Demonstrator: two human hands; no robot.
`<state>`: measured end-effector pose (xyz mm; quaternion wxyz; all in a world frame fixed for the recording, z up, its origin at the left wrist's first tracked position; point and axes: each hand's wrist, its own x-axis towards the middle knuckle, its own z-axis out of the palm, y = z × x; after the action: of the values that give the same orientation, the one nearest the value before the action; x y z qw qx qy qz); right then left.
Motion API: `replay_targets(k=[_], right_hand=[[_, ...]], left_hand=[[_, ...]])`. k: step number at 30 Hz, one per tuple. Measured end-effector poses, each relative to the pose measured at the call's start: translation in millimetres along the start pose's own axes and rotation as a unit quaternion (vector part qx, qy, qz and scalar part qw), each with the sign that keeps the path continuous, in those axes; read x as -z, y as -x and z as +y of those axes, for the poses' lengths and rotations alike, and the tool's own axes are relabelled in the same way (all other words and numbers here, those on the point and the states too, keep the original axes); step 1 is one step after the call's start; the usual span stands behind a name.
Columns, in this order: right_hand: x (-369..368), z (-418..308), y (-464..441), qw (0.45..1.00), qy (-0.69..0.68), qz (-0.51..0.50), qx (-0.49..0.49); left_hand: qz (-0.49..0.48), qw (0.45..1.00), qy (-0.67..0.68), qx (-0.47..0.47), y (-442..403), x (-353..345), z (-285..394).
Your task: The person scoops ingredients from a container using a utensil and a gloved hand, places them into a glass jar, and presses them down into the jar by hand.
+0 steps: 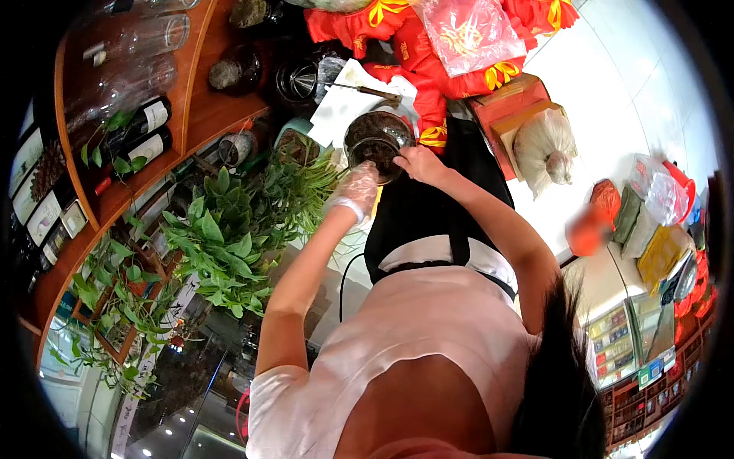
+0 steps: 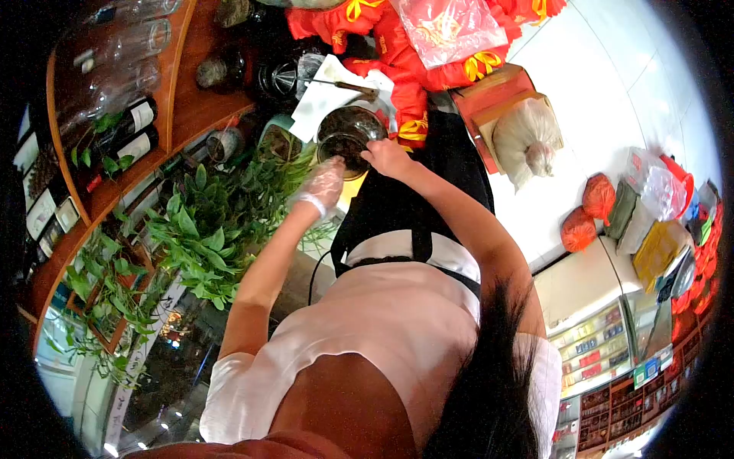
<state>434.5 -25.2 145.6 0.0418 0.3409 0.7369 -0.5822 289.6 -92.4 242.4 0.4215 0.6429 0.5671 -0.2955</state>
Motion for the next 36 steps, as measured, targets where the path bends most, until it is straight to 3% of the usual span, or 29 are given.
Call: replay_targets(k=[1,3,5,6,7,9,10,14,17,19,21,23,26,29,31,34,36], right_hand=[[-1.7,0.0,0.8,1.0,0.0,-0.005,-0.006],[-1.6,-0.8,1.7,1.0,-0.007,0.004,-0.002],[-2.9,-0.7,1.9,0.999,0.022,0.023,0.014],[0.3,-3.7,2.7,1.0,0.025,0.015,0.011],[0.6,-4.2,2.4,1.0,0.024,0.017,0.008],[-0.3,-4.2,2.7,1.0,0.019,-0.008,-0.014],[-3.4,-2.8,3.6,0.998,0.043,0.031,0.023],[-0.5,-8.9,6.2,0.998,0.058,0.024,-0.014],[-5.9,-5.1,5.1,0.997,0.055,0.043,0.011],[-9.5,-5.2,5.6,0.998,0.054,0.032,0.014],[-13.3,-0.9,2.9,0.997,0.063,0.043,0.017],[-13.7,-1.6,3.7,0.997,0.055,0.06,0.02],[-8.7,-1.2,7.8,0.997,0.047,0.056,0.011],[-4.5,-2.0,6.4,0.998,0.032,0.054,0.01],[-10.2,-3.8,6.8,0.998,0.021,0.062,0.017],[-12.3,-2.7,5.4,0.998,0.04,0.055,-0.002],[-10.4,-5.5,7.8,0.998,0.041,0.058,0.003]], left_hand=[[-0.005,0.993,0.1,0.057,13.0,19.3,2.6],[-0.049,0.996,0.064,0.047,7.6,21.7,-1.7],[-0.074,0.969,-0.222,-0.079,-9.9,9.4,-6.3],[-0.11,0.98,-0.162,-0.046,-0.7,53.1,12.3],[-0.111,0.979,-0.163,-0.049,-16.7,29.3,3.0],[0.043,0.984,-0.171,-0.039,-59.1,-38.1,-21.9],[-0.103,0.988,-0.101,0.051,-44.4,23.2,5.2],[-0.066,0.994,-0.081,0.044,-56.8,3.4,-4.5],[-0.037,0.993,-0.114,0.008,-64.3,-9.3,-9.8],[-0.062,0.994,-0.087,0.016,-64.1,2.3,-5.1],[-0.043,0.996,-0.006,0.082,-73.1,-1.9,-2.1],[-0.031,0.997,-0.029,0.058,-83.0,-15.1,-6.7],[-0.059,0.996,-0.007,0.067,-82.8,-6.7,-7.1],[-0.12,0.992,-0.035,0.012,-74.4,9.1,-8.8],[-0.111,0.993,-0.04,0.025,-79.5,-7.5,-14.2],[-0.097,0.991,-0.082,-0.044,-90.2,-25.3,-19.2],[-0.119,0.99,-0.076,-0.016,-94.6,-26.8,-15.8]])
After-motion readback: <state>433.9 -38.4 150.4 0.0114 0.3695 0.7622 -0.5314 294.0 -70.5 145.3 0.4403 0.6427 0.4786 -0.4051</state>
